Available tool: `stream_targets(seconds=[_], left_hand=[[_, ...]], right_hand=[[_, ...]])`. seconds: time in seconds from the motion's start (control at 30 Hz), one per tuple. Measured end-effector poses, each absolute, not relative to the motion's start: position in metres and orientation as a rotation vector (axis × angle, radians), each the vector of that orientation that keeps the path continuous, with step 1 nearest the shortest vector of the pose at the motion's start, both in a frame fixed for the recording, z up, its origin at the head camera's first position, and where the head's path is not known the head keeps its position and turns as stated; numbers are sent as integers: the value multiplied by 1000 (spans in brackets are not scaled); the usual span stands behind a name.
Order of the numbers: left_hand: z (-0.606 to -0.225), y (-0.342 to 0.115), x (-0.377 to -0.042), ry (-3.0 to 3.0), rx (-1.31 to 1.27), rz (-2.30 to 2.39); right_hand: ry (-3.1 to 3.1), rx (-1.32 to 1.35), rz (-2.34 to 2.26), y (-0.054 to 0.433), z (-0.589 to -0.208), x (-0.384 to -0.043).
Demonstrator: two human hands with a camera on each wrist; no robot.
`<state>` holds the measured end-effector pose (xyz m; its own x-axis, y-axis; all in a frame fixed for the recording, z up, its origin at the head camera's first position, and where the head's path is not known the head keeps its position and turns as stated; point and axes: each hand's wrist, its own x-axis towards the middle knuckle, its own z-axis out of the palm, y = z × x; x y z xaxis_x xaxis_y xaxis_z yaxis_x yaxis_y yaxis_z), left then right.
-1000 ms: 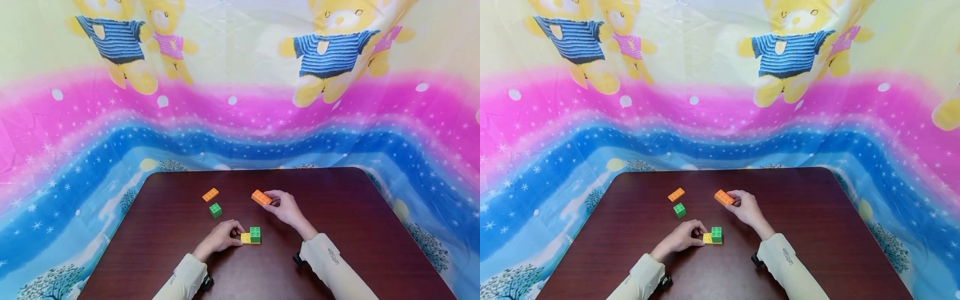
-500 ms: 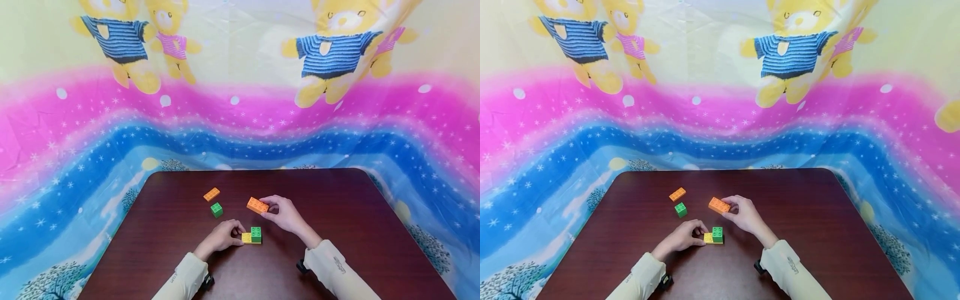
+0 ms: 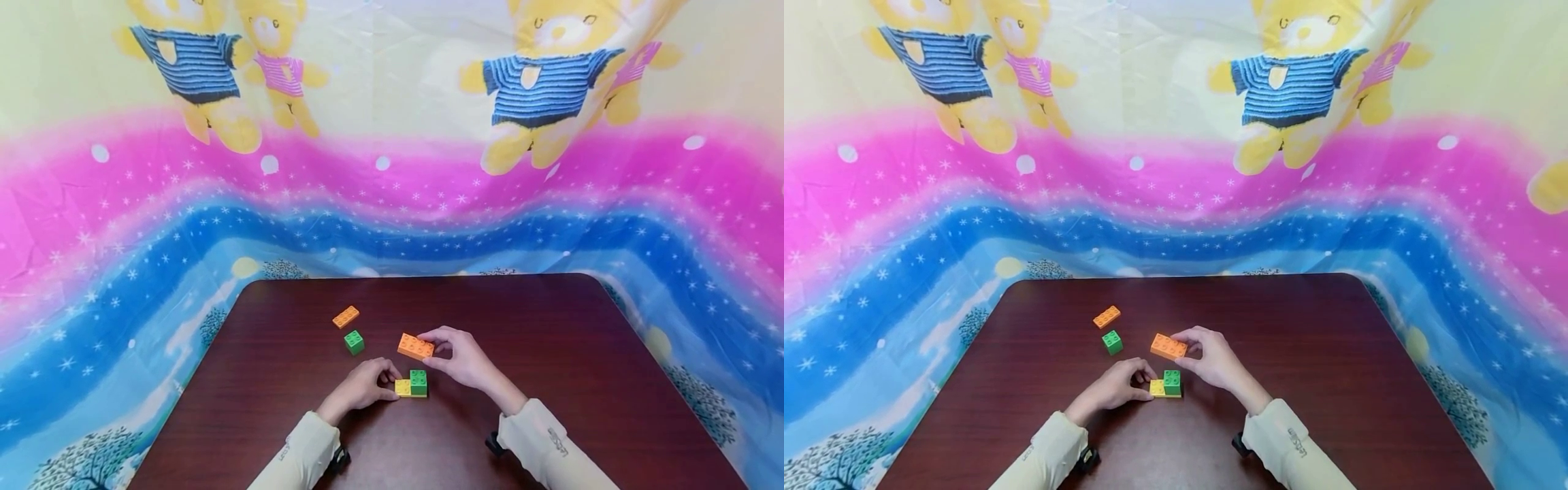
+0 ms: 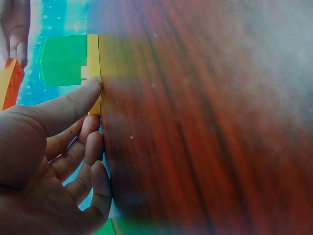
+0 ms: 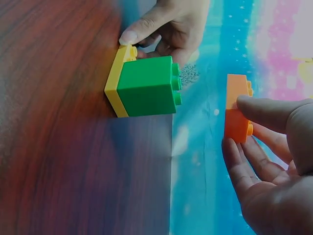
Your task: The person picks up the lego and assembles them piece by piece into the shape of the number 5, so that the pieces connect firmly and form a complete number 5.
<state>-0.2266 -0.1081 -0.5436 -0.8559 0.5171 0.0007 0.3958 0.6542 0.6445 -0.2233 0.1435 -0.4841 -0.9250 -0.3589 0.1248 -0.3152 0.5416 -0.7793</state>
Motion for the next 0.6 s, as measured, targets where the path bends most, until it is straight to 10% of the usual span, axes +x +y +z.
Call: stream_targets(seconds=[0.6], left_hand=[[-546, -109, -228, 2685, 747, 954]], right_hand=[[2635, -734, -1300, 140, -494, -212]])
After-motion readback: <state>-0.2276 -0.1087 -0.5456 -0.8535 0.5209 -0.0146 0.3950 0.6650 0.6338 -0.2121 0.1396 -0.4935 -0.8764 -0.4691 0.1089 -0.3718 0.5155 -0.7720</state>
